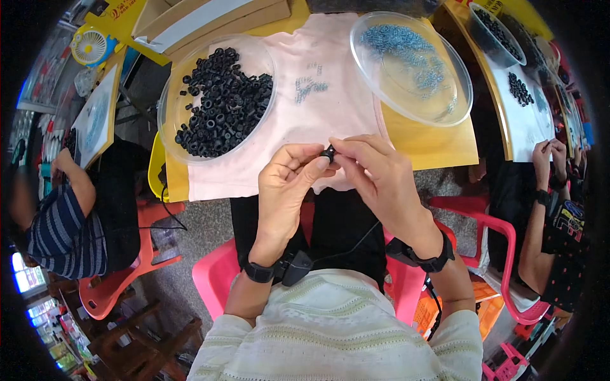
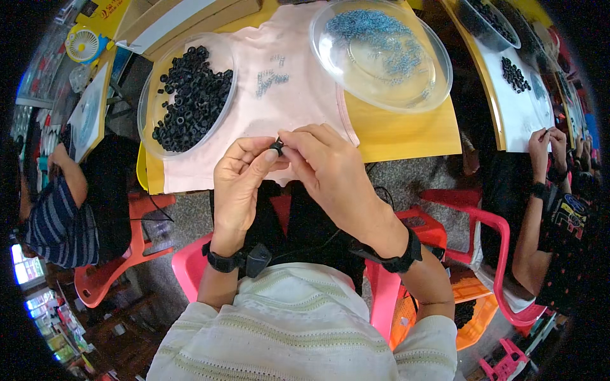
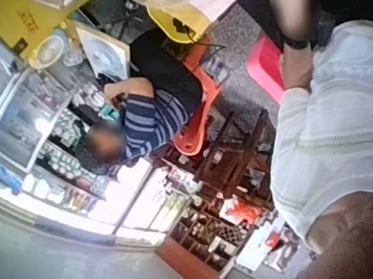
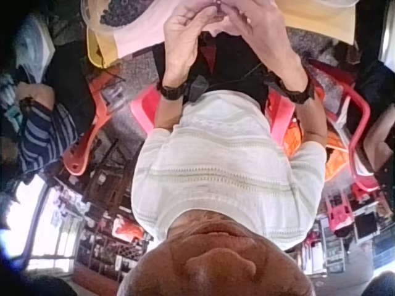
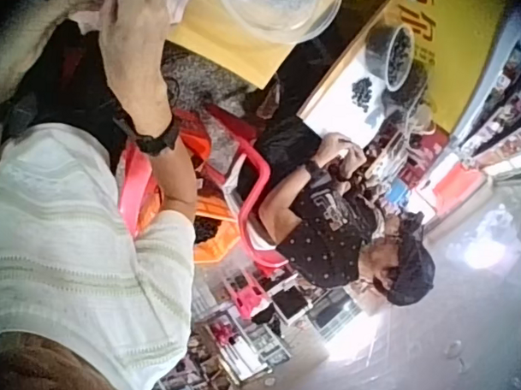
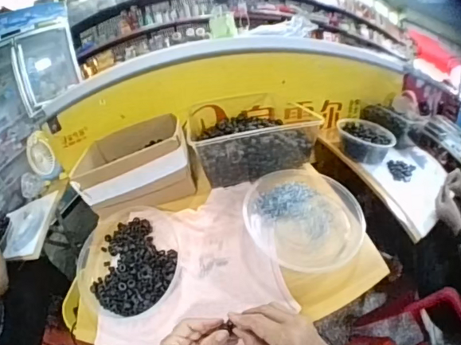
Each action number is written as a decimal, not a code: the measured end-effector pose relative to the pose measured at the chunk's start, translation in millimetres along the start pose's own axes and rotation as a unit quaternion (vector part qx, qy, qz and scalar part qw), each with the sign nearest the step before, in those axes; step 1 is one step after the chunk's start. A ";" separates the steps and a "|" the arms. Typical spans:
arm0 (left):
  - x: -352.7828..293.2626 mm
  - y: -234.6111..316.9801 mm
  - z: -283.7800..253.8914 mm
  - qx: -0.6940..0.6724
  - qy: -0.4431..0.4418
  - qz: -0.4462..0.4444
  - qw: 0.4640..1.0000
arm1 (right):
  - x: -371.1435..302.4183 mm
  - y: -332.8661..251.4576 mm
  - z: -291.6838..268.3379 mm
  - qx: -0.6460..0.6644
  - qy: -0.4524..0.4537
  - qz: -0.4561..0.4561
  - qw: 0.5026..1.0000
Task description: Assembling small plastic components by hand in a production line setting.
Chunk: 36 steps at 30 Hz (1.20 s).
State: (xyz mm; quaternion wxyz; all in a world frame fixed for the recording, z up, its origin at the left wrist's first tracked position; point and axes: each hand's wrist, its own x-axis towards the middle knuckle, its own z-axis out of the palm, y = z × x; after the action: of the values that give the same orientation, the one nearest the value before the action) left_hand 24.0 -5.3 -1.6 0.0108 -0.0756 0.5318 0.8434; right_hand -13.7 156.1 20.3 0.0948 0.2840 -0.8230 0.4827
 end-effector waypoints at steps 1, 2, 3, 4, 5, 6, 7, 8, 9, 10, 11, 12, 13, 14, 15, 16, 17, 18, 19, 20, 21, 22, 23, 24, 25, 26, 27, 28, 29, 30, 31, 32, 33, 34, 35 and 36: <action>0.5 0.4 0.1 0.013 0.000 0.008 1.000 | 1.0 1.9 -0.8 0.002 0.003 -0.009 1.000; 0.1 1.5 0.5 0.032 0.003 0.014 0.999 | 1.5 1.8 -1.5 0.009 0.000 0.002 1.000; -1.4 3.2 1.3 0.052 0.006 0.019 0.998 | 2.1 1.3 -2.4 0.016 -0.002 0.013 1.000; -2.6 4.3 1.5 0.072 0.010 0.024 0.997 | 2.3 1.0 -2.7 0.023 -0.005 0.024 0.999; -3.0 4.2 1.4 0.095 0.016 0.032 0.995 | 2.0 1.6 -2.5 0.036 -0.005 0.038 0.999; -3.3 3.9 1.3 0.118 0.022 0.040 0.992 | 1.4 2.7 -1.9 0.049 -0.005 0.052 0.997; -3.7 3.5 1.1 0.140 0.029 0.048 0.988 | 0.7 3.8 -1.4 0.063 -0.005 0.065 0.996; -3.2 2.7 0.0 0.176 0.028 0.080 0.981 | -0.2 5.2 -1.1 0.066 -0.011 0.073 0.995; -1.9 1.7 -1.7 0.210 0.027 0.111 0.971 | -1.1 6.9 -0.8 0.069 -0.016 0.080 0.994; -0.6 1.2 -2.4 0.244 0.026 0.143 0.959 | -2.1 8.9 -0.4 0.072 -0.020 0.088 0.993; 0.0 2.3 -1.4 0.265 0.025 0.143 0.953 | -3.3 10.8 0.8 0.074 -0.018 0.084 0.994; 0.5 4.1 0.3 0.286 0.024 0.144 0.947 | -4.5 12.8 2.4 0.076 -0.016 0.081 0.994; 0.9 5.1 1.4 0.307 0.023 0.143 0.941 | -5.7 14.7 4.0 0.079 -0.013 0.078 0.994; 2.4 4.4 1.3 0.314 0.022 0.151 0.937 | -6.1 17.2 5.4 0.043 0.001 0.048 0.998; 4.7 2.8 0.5 0.321 0.022 0.159 0.933 | -5.6 20.2 6.6 0.008 0.015 0.017 1.000; 5.7 0.9 -0.5 0.328 0.022 0.166 0.930 | -5.5 22.5 7.4 -0.028 0.028 -0.012 0.999; 5.8 -1.5 -1.6 0.326 0.030 0.156 0.932 | -5.3 24.1 7.7 -0.039 0.030 -0.022 0.999; 5.9 -4.1 -2.9 0.324 0.038 0.146 0.934 | -5.0 25.5 7.8 -0.049 0.031 -0.032 0.998; 6.5 -5.4 -3.2 0.322 0.046 0.136 0.936 | -5.0 27.0 7.7 -0.061 0.033 -0.041 0.997; 7.6 -4.7 -3.4 0.349 0.030 0.159 0.923 | -5.8 29.0 7.9 -0.073 0.035 -0.045 0.996; 9.0 -3.2 -3.7 0.376 0.015 0.181 0.909 | -6.9 31.3 8.4 -0.084 0.036 -0.048 0.995; 9.9 -2.2 -3.1 0.401 0.001 0.203 0.893 | -7.6 33.1 8.5 -0.096 0.037 -0.052 0.993; 9.4 -0.2 -0.3 0.407 0.000 0.195 0.893 | -8.4 33.4 8.7 -0.107 0.041 -0.054 0.992; 7.7 2.8 3.7 0.412 -0.001 0.187 0.892 | -9.6 32.9 9.3 -0.117 0.044 -0.055 0.991; 7.2 4.5 6.7 0.417 0.000 0.181 0.891 | -9.3 32.5 8.9 -0.129 0.047 -0.059 0.989; 6.8 3.6 7.0 0.414 0.000 0.184 0.891 | -9.8 31.9 8.9 -0.123 0.045 -0.060 0.990; 6.4 1.9 6.5 0.412 0.000 0.186 0.892 | -10.6 31.1 9.2 -0.117 0.044 -0.061 0.990; 6.5 1.0 5.1 0.410 0.000 0.189 0.892 | -10.0 30.4 9.9 -0.110 0.042 -0.062 0.991; 7.4 0.5 5.0 0.409 -0.005 0.187 0.893 | -8.2 29.8 7.2 -0.105 0.035 -0.054 0.992; 8.2 -0.3 5.7 0.409 -0.010 0.184 0.894 | -6.0 28.2 1.9 -0.100 0.029 -0.046 0.993; 8.9 -1.9 6.5 0.409 -0.016 0.181 0.894 | -3.9 26.0 -2.5 -0.096 0.023 -0.037 0.994; 10.4 -4.9 6.1 0.378 -0.018 0.170 0.910 | 0.0 22.7 -4.1 -0.103 0.033 -0.038 0.993; 10.7 -4.0 5.7 0.383 -0.010 0.159 0.910 | 5.5 18.9 -4.0 -0.109 0.042 -0.039 0.992; 10.9 -3.4 5.7 0.386 -0.005 0.148 0.911 | 9.7 16.3 -3.2 -0.118 0.053 -0.038 0.991; 11.2 -2.6 5.4 0.390 0.000 0.137 0.911 | 13.6 15.7 2.3 -0.126 0.056 -0.046 0.989; 12.0 -3.4 2.5 0.401 -0.015 0.134 0.906 | 17.8 15.9 11.2 -0.133 0.059 -0.054 0.988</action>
State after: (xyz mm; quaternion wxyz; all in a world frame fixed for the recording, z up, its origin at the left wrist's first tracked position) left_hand 12.2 -2.3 -5.2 -0.0651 0.0198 0.8300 0.5535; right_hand -35.9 145.8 10.5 0.2062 0.2838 -0.8563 0.3790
